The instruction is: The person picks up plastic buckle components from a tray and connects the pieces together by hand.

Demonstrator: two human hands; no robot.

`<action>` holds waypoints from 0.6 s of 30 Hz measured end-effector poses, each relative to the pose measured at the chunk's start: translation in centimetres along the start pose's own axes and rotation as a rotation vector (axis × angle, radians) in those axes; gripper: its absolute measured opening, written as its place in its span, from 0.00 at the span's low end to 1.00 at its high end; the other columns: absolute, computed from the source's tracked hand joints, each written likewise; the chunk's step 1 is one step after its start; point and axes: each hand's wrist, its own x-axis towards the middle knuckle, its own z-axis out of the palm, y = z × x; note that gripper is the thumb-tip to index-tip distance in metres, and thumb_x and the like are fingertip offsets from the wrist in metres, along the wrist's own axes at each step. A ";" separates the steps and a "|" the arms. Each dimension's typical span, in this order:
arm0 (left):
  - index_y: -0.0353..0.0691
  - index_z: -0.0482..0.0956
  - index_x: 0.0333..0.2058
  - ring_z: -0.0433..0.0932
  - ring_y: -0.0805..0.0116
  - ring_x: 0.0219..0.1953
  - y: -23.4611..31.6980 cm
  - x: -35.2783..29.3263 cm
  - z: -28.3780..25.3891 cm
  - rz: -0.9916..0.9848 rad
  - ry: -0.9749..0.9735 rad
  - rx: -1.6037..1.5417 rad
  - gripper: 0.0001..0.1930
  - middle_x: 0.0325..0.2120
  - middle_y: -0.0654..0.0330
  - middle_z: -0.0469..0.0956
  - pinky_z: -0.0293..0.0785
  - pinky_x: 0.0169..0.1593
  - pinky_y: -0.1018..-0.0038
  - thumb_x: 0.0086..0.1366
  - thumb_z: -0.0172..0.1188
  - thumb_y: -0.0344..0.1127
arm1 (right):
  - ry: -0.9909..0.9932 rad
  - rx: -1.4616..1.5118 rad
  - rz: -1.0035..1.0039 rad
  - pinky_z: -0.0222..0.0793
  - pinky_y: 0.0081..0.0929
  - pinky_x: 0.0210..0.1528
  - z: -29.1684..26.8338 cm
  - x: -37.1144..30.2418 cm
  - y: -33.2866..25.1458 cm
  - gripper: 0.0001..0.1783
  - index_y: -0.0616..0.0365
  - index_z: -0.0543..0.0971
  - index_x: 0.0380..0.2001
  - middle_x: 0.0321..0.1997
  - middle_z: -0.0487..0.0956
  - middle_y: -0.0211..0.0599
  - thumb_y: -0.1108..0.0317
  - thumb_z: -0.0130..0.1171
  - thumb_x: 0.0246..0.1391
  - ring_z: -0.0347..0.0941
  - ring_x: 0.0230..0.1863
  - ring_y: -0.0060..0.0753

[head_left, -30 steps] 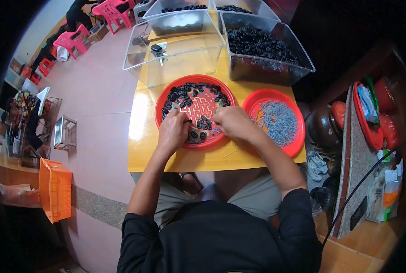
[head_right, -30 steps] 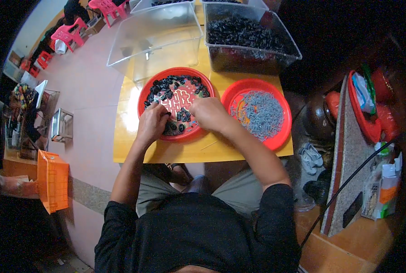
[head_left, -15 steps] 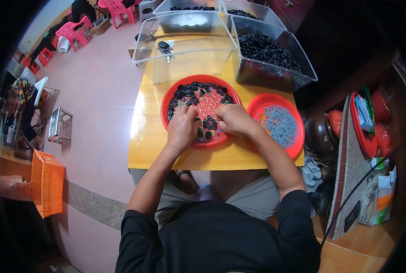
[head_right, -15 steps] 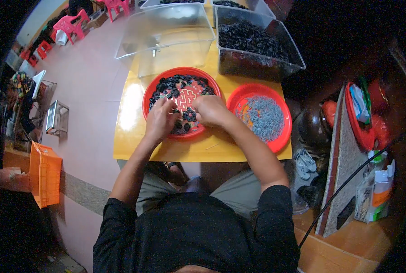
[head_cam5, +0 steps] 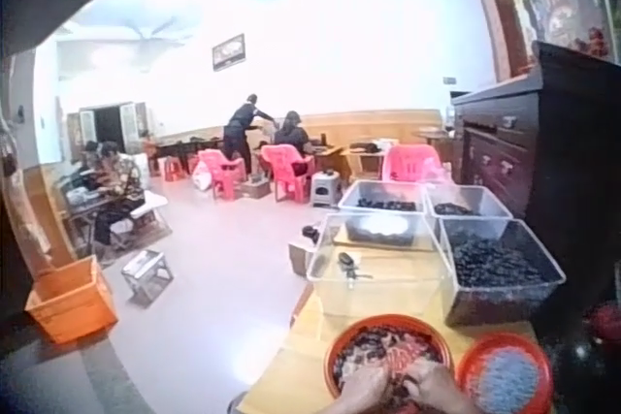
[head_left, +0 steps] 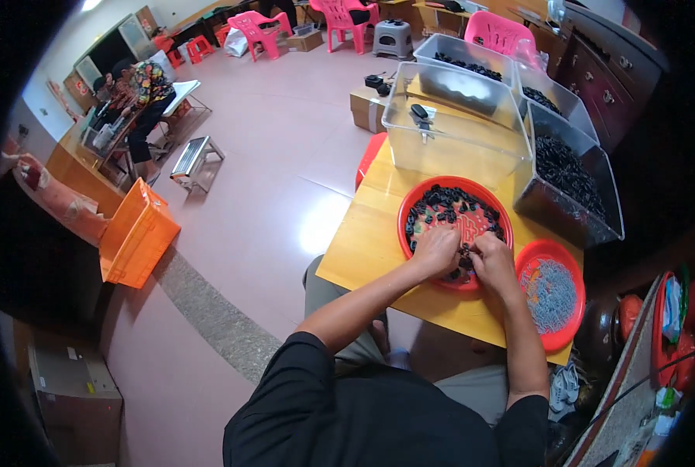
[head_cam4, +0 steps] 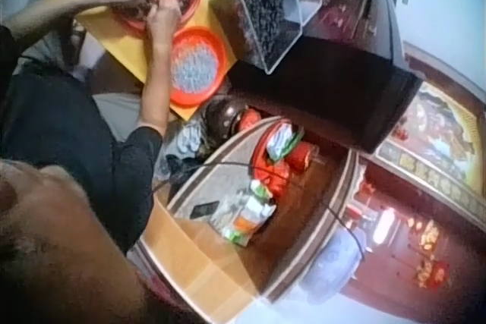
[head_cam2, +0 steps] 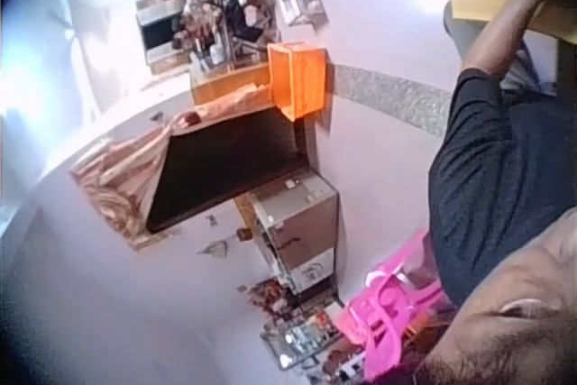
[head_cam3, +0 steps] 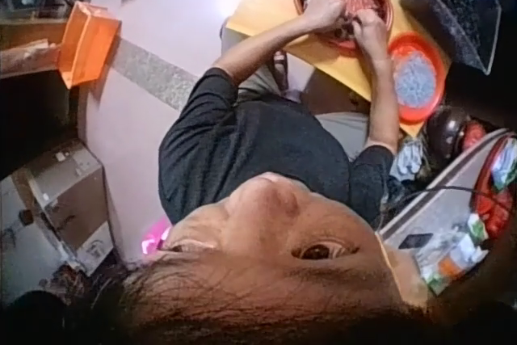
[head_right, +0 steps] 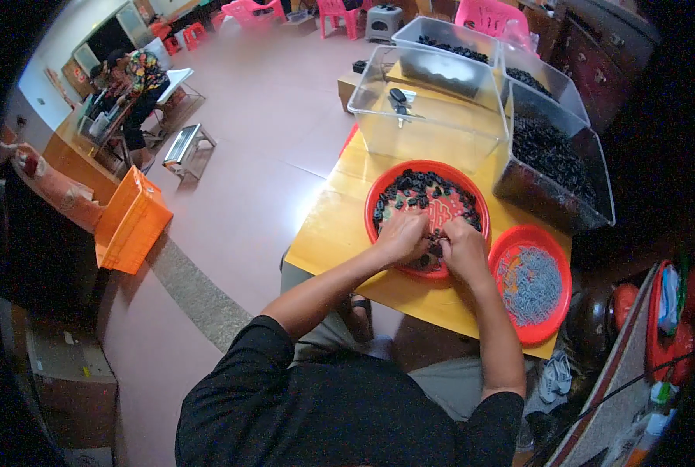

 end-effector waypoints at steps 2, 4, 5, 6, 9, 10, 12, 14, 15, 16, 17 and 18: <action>0.35 0.73 0.20 0.75 0.50 0.29 0.1 -0.3 -0.9 -0.035 0.000 -0.026 0.05 0.24 0.49 0.74 0.71 0.32 0.60 0.43 0.57 0.30 | 0.057 -0.005 0.004 0.67 0.39 0.35 0.1 -0.4 -0.4 0.06 0.61 0.72 0.24 0.28 0.72 0.45 0.72 0.57 0.40 0.71 0.32 0.49; 0.36 0.73 0.21 0.76 0.55 0.26 0.9 -0.6 -2.1 -0.184 -0.082 -0.360 0.07 0.20 0.52 0.75 0.70 0.30 0.65 0.45 0.60 0.33 | 0.148 0.216 0.066 0.68 0.35 0.34 -0.4 -0.9 -1.0 0.05 0.60 0.75 0.25 0.26 0.71 0.44 0.72 0.58 0.42 0.71 0.31 0.46; 0.35 0.73 0.21 0.75 0.66 0.22 0.6 -0.6 -1.8 -0.161 -0.050 -0.449 0.08 0.17 0.57 0.74 0.68 0.27 0.71 0.46 0.63 0.31 | 0.125 0.318 0.100 0.68 0.29 0.32 -0.3 -1.0 -1.2 0.04 0.62 0.76 0.26 0.24 0.73 0.39 0.73 0.58 0.45 0.72 0.27 0.36; 0.35 0.73 0.21 0.75 0.66 0.22 0.6 -0.7 -1.4 -0.166 -0.046 -0.444 0.08 0.17 0.57 0.74 0.68 0.27 0.71 0.46 0.63 0.31 | 0.124 0.323 0.094 0.68 0.29 0.32 -0.3 -1.3 -1.6 0.04 0.62 0.76 0.26 0.24 0.73 0.39 0.73 0.58 0.45 0.72 0.27 0.36; 0.35 0.73 0.21 0.72 0.78 0.22 1.5 -0.9 -0.8 -0.118 -0.098 -0.695 0.05 0.17 0.64 0.73 0.68 0.26 0.80 0.49 0.61 0.25 | 0.104 0.710 0.254 0.67 0.22 0.25 -0.9 -2.1 -2.4 0.04 0.64 0.75 0.25 0.22 0.75 0.33 0.73 0.57 0.49 0.70 0.22 0.23; 0.35 0.73 0.21 0.72 0.78 0.22 1.5 -0.8 -0.6 -0.112 -0.109 -0.702 0.05 0.17 0.64 0.73 0.68 0.26 0.80 0.49 0.61 0.25 | 0.078 0.877 0.376 0.66 0.18 0.22 -1.6 -2.3 -2.5 0.05 0.64 0.75 0.25 0.22 0.75 0.32 0.73 0.56 0.50 0.68 0.20 0.19; 0.35 0.73 0.22 0.73 0.77 0.23 2.2 -0.7 0.2 -0.193 -0.177 -1.022 0.05 0.19 0.65 0.74 0.69 0.27 0.81 0.51 0.61 0.26 | 0.090 1.100 0.456 0.63 0.12 0.16 -2.3 -3.0 -2.3 0.04 0.63 0.75 0.26 0.21 0.75 0.32 0.73 0.56 0.52 0.66 0.17 0.14; 0.35 0.73 0.24 0.75 0.77 0.28 1.7 -0.8 0.2 -0.225 -0.208 -1.111 0.04 0.23 0.64 0.75 0.72 0.31 0.80 0.54 0.60 0.26 | 0.132 1.212 0.454 0.64 0.12 0.17 -2.4 -3.0 -2.6 0.04 0.63 0.75 0.28 0.22 0.75 0.32 0.73 0.56 0.51 0.67 0.17 0.15; 0.34 0.74 0.25 0.75 0.77 0.30 2.5 -0.5 -1.4 -0.229 -0.243 -1.057 0.05 0.24 0.63 0.75 0.72 0.34 0.80 0.54 0.60 0.27 | 0.166 1.224 0.446 0.64 0.13 0.17 -2.4 -3.2 -2.2 0.03 0.63 0.75 0.28 0.22 0.75 0.32 0.74 0.56 0.51 0.67 0.18 0.15; 0.34 0.74 0.25 0.74 0.78 0.29 2.3 -0.6 -2.2 -0.237 -0.240 -1.069 0.03 0.24 0.64 0.75 0.71 0.33 0.80 0.54 0.59 0.26 | 0.186 1.245 0.424 0.65 0.13 0.18 -2.1 -3.1 -2.1 0.03 0.63 0.75 0.28 0.22 0.75 0.32 0.75 0.56 0.50 0.67 0.18 0.15; 0.35 0.74 0.25 0.73 0.80 0.28 1.6 -0.6 -2.9 -0.138 -0.198 -0.886 0.02 0.23 0.65 0.74 0.69 0.31 0.82 0.54 0.59 0.25 | 0.232 1.233 0.419 0.67 0.13 0.19 -2.1 -3.0 -2.3 0.02 0.64 0.75 0.28 0.23 0.75 0.32 0.76 0.55 0.50 0.68 0.19 0.16; 0.35 0.74 0.25 0.71 0.81 0.26 1.6 -0.8 -3.1 -0.172 -0.126 -0.964 0.02 0.21 0.66 0.73 0.67 0.30 0.83 0.54 0.58 0.24 | 0.280 1.218 0.414 0.69 0.14 0.20 -2.2 -3.1 -2.0 0.02 0.64 0.75 0.29 0.23 0.74 0.31 0.77 0.55 0.50 0.69 0.20 0.16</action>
